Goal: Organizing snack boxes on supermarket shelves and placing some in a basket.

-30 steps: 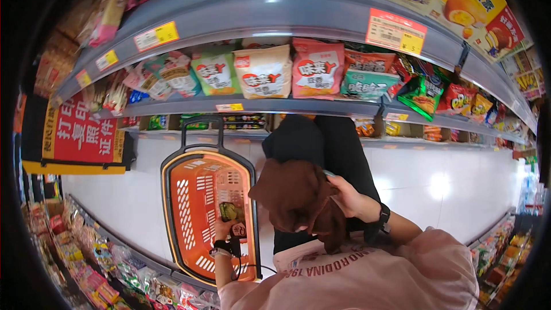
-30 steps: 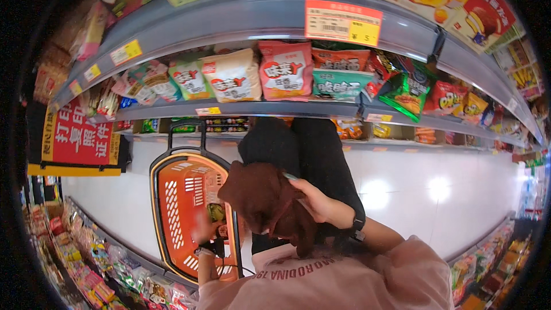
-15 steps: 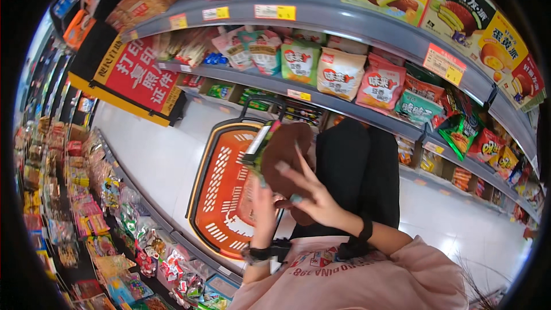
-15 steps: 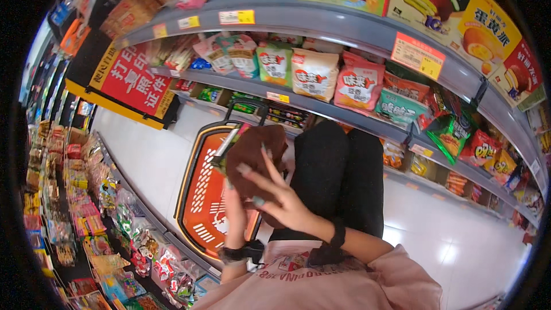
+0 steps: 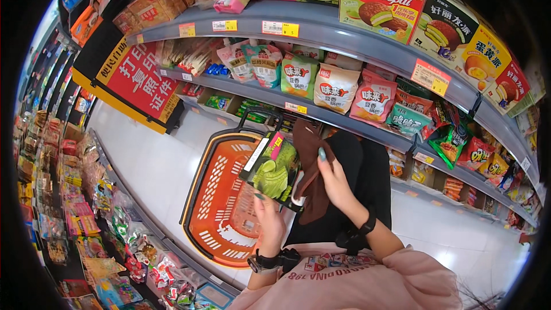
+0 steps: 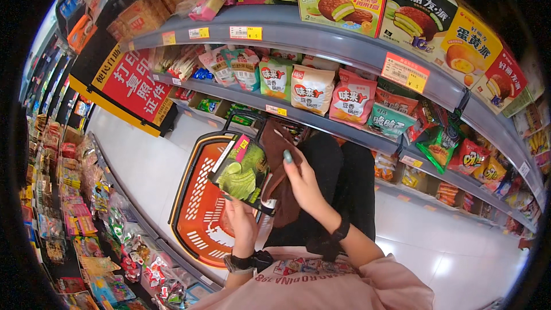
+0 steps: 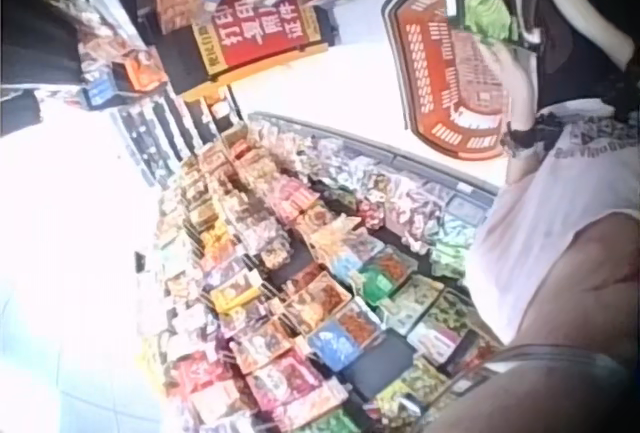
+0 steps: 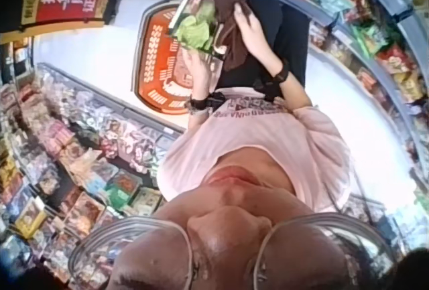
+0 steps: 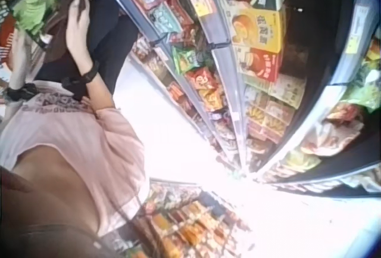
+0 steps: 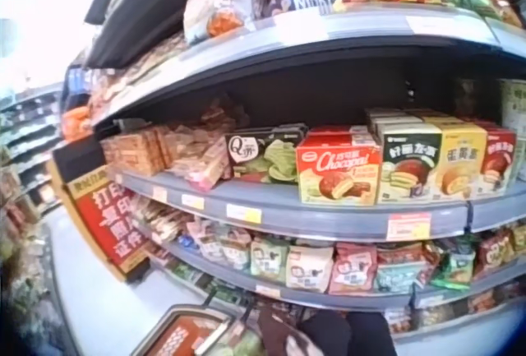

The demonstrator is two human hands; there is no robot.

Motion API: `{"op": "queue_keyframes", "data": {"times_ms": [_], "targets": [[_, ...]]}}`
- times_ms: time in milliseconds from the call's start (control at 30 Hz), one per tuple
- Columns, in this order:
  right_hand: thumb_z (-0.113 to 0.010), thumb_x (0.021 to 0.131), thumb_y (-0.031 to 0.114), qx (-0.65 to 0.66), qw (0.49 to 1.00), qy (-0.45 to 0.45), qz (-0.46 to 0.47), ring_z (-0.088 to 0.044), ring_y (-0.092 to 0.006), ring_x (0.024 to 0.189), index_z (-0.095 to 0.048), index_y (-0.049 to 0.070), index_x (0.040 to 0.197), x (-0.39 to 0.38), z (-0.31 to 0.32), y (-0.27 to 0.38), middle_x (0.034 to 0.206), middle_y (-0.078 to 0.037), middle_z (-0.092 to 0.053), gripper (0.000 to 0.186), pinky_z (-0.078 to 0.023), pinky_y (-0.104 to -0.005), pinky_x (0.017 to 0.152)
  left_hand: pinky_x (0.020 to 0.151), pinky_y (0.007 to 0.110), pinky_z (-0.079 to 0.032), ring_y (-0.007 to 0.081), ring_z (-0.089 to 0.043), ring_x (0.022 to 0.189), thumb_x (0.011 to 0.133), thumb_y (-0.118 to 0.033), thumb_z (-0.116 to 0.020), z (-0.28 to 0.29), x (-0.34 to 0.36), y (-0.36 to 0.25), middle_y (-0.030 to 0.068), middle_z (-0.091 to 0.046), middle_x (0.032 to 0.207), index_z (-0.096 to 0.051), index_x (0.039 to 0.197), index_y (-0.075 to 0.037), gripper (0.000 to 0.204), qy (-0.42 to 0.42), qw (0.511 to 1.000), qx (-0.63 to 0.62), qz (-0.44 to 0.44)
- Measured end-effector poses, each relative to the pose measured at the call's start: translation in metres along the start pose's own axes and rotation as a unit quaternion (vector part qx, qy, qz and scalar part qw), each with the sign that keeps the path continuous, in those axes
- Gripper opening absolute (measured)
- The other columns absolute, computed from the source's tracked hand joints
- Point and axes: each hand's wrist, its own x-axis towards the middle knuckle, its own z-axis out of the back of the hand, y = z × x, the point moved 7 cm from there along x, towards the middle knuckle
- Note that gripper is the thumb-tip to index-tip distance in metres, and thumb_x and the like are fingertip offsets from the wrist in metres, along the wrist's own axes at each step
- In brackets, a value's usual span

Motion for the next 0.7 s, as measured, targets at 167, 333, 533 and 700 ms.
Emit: {"op": "queue_keyframes", "data": {"times_ms": [167, 333, 533, 700], "targets": [[-0.043, 0.094, 0.033, -0.071, 0.995, 0.003, -0.076, -0.046, -0.013, 0.105, -0.039, -0.002, 0.128, -0.003, 0.006, -0.025, 0.116, -0.007, -0.051, 0.049, -0.034, -0.0257, 0.092, 0.101, 0.032, -0.027, 0.0187, -0.036, 0.121, 0.095, -0.02, -0.039, -0.006, 0.017, -0.005, 0.0095, -0.037, 0.132, -0.024, 0.135, -0.002, 0.046, 0.076, 0.997, -0.014, -0.03], [-0.042, 0.093, 0.036, 0.04, 0.992, -0.013, -0.118, -0.051, -0.0145, 0.099, -0.044, 0.0, 0.124, -0.004, 0.01, -0.028, 0.109, -0.006, -0.056, 0.048, -0.037, -0.026, 0.087, 0.094, 0.028, -0.036, 0.0151, -0.043, 0.113, 0.091, -0.011, -0.046, 0.005, 0.027, 0.001, 0.0086, -0.042, 0.127, -0.027, 0.135, -0.002, 0.049, 0.027, 0.999, -0.016, 0.039], [-0.047, 0.091, 0.039, 0.217, 0.948, 0.031, -0.229, -0.037, -0.0161, 0.119, -0.023, 0.001, 0.136, -0.02, 0.01, -0.048, 0.131, -0.009, -0.039, 0.065, -0.031, -0.0281, 0.099, 0.095, 0.028, -0.034, 0.0161, -0.041, 0.115, 0.09, -0.017, -0.051, -0.016, 0.02, 0.006, 0.0113, -0.038, 0.13, -0.016, 0.137, -0.001, 0.061, 0.129, 0.984, 0.026, 0.118], [-0.065, 0.078, 0.027, 0.179, 0.929, 0.241, -0.214, -0.039, -0.0178, 0.118, -0.017, 0.001, 0.137, -0.031, -0.01, -0.036, 0.131, -0.01, -0.038, 0.08, -0.033, -0.0297, 0.098, 0.101, 0.032, -0.026, 0.021, -0.029, 0.124, 0.084, -0.012, -0.059, -0.021, 0.028, 0.012, 0.0124, -0.017, 0.141, 0.004, 0.141, -0.009, 0.084, 0.123, 0.991, 0.037, 0.025]]}}
